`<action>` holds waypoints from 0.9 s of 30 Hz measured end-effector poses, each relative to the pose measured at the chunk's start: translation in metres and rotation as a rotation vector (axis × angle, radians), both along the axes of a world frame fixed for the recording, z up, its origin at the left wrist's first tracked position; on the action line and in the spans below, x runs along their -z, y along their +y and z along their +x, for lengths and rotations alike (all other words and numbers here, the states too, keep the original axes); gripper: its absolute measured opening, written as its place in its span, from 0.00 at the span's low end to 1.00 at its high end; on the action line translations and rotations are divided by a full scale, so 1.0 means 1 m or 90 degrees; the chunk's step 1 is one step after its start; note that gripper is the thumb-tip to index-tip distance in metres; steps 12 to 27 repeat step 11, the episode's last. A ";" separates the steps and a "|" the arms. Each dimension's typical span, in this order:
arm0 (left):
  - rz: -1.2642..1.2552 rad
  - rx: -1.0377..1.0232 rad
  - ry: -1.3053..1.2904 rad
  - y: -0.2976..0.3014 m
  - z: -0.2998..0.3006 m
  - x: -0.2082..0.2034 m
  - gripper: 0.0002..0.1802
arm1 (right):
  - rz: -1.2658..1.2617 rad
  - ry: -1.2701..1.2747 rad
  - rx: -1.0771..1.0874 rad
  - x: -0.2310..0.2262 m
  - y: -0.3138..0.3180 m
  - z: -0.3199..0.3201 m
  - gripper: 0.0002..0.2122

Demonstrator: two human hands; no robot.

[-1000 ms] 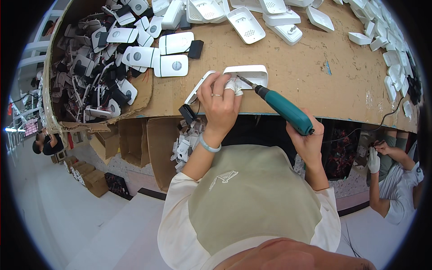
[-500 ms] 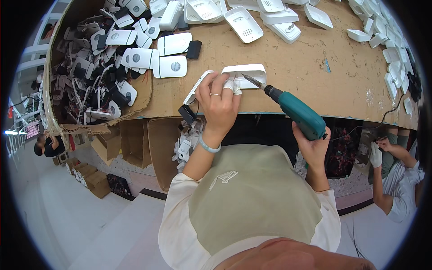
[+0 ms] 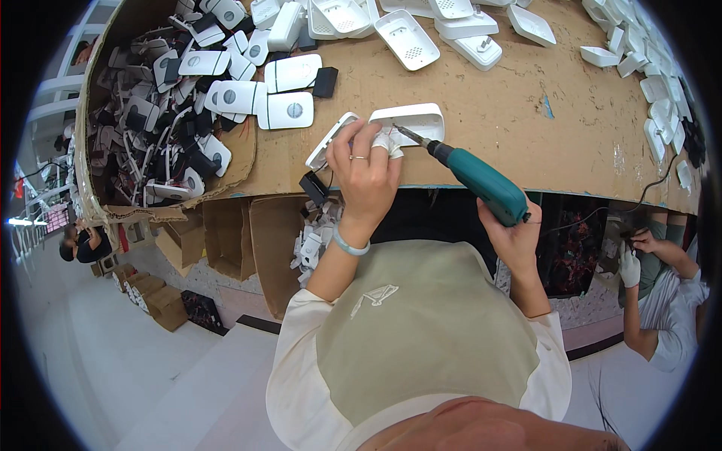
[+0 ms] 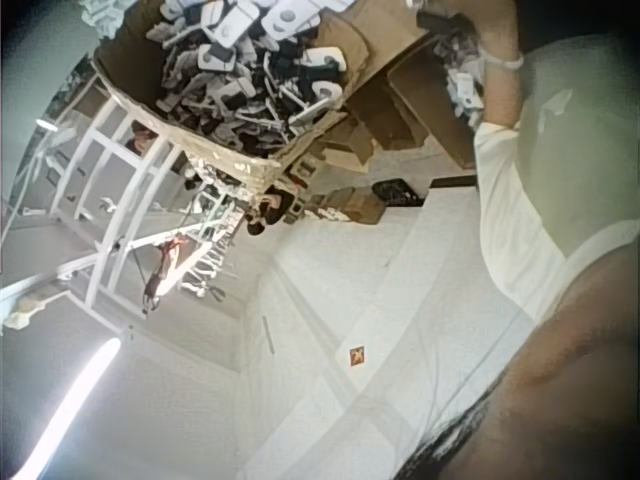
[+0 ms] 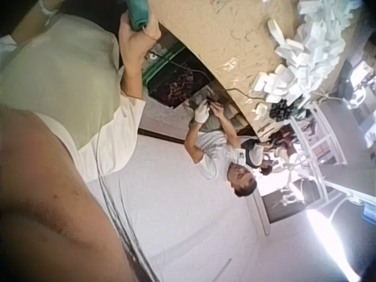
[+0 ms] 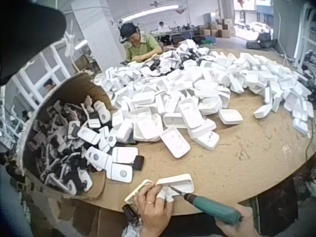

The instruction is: Soldering electronic components into white plastic cases at a factory workbench.

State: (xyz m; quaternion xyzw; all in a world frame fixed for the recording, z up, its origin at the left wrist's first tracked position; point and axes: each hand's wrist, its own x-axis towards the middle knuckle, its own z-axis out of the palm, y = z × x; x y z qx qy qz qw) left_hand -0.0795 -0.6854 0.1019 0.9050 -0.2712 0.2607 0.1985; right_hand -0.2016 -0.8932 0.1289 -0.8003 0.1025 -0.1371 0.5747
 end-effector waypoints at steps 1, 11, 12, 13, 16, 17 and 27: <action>0.000 0.001 0.000 0.000 0.000 0.001 0.12 | -0.016 -0.002 -0.018 0.001 0.001 0.002 0.10; -0.029 -0.008 -0.017 0.001 0.002 0.003 0.13 | -0.018 0.003 -0.019 0.005 0.002 0.005 0.11; -0.029 -0.008 -0.017 0.001 0.002 0.003 0.13 | -0.018 0.003 -0.019 0.005 0.002 0.005 0.11; -0.029 -0.008 -0.017 0.001 0.002 0.003 0.13 | -0.018 0.003 -0.019 0.005 0.002 0.005 0.11; -0.029 -0.008 -0.017 0.001 0.002 0.003 0.13 | -0.018 0.003 -0.019 0.005 0.002 0.005 0.11; -0.029 -0.008 -0.017 0.001 0.002 0.003 0.13 | -0.018 0.003 -0.019 0.005 0.002 0.005 0.11; -0.029 -0.008 -0.017 0.001 0.002 0.003 0.13 | -0.018 0.003 -0.019 0.005 0.002 0.005 0.11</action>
